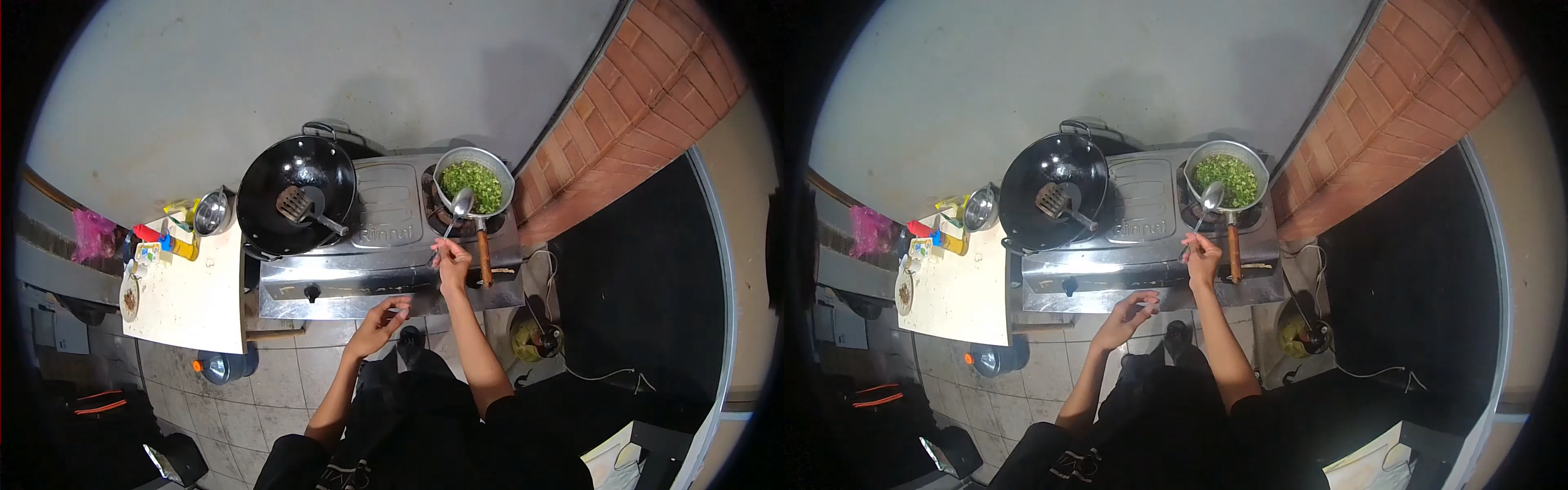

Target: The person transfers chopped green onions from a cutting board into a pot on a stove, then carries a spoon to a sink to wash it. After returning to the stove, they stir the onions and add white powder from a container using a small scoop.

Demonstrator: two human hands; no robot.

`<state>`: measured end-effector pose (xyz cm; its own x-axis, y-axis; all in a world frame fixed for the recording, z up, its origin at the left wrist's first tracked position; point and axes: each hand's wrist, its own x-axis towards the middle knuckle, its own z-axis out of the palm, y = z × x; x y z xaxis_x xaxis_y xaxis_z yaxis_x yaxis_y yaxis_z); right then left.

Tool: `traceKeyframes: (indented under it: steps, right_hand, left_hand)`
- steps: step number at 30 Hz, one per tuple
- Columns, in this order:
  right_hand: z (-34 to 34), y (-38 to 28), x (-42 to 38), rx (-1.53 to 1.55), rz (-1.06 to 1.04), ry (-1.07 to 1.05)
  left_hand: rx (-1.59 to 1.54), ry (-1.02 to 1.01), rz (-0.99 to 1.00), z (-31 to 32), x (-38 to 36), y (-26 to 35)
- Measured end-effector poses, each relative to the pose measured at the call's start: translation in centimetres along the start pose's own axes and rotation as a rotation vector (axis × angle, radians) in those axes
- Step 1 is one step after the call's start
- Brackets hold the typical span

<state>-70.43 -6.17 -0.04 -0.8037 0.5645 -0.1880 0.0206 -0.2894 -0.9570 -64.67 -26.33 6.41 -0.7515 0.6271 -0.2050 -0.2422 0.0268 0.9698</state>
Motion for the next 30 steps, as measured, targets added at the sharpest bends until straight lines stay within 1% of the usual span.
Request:
traceKeyframes:
  steps: [4, 8, 13, 15, 16, 17, 19, 20, 21, 23, 24, 25, 27, 29, 30]
  right_hand:
    - [0.0, 0.1, 0.1, 0.03, -0.013, 0.006]
    - [0.0, -0.2, -0.7, 0.012, -0.019, 0.007]
    - [0.9, -5.5, -4.6, -0.027, -0.031, -0.062]
    - [0.9, -6.0, -6.0, -0.173, -0.304, -0.084]
    - [0.6, -6.6, -7.0, -0.187, -0.209, -0.105]
    - [0.2, -6.8, -7.5, -0.187, -0.218, -0.092]
    - [-0.8, -6.9, -8.6, -0.456, -0.249, -0.115]
    - [-1.3, -6.7, -9.2, -0.482, -0.314, -0.084]
    - [-1.5, -7.4, -10.2, -0.482, -0.321, -0.07]
    - [-1.7, -10.0, -12.7, -0.35, -0.333, -0.086]
    - [-1.9, -10.9, -13.8, -0.415, -0.359, -0.076]
    - [-2.1, -11.1, -14.7, -0.345, -0.357, -0.085]
    - [-2.2, -10.0, -15.8, -0.29, -0.451, -0.036]
    - [-1.6, -8.0, -17.2, -0.147, -0.202, -0.05]
    - [-1.2, -7.9, -18.5, -0.065, 0.066, -0.101]
  left_hand:
    - [-0.007, -0.001, -0.022, 0.3, -0.1, -0.8]
    - [-0.018, 0.005, 0.005, 0.5, -0.4, -0.7]
    - [0.018, 0.001, 0.001, 0.9, -0.6, 0.8]
    - [-0.015, -0.022, -0.032, 0.9, -0.6, 1.1]
    - [-0.011, -0.034, -0.029, 0.9, -0.6, 1.2]
    - [0.027, -0.052, -0.016, 0.9, -0.5, 1.2]
    - [0.065, -0.089, 0.006, 1.2, -0.8, 1.2]
    - [0.092, -0.114, 0.01, 1.2, -1.1, 1.3]
    - [0.117, -0.137, 0.012, 1.2, -1.7, 1.2]
    - [0.167, -0.177, 0.018, 1.1, -3.2, 1.8]
    - [0.214, -0.202, 0.017, 1.1, -4.3, 2.2]
    - [0.212, -0.201, 0.023, 0.9, -5.7, 3.2]
    - [0.027, -0.405, 0.057, 0.1, -8.6, 5.1]
    - [-0.604, -0.665, -0.003, -2.4, -10.2, 2.3]
    - [-0.632, -0.582, -0.127, -3.7, -10.6, 0.6]
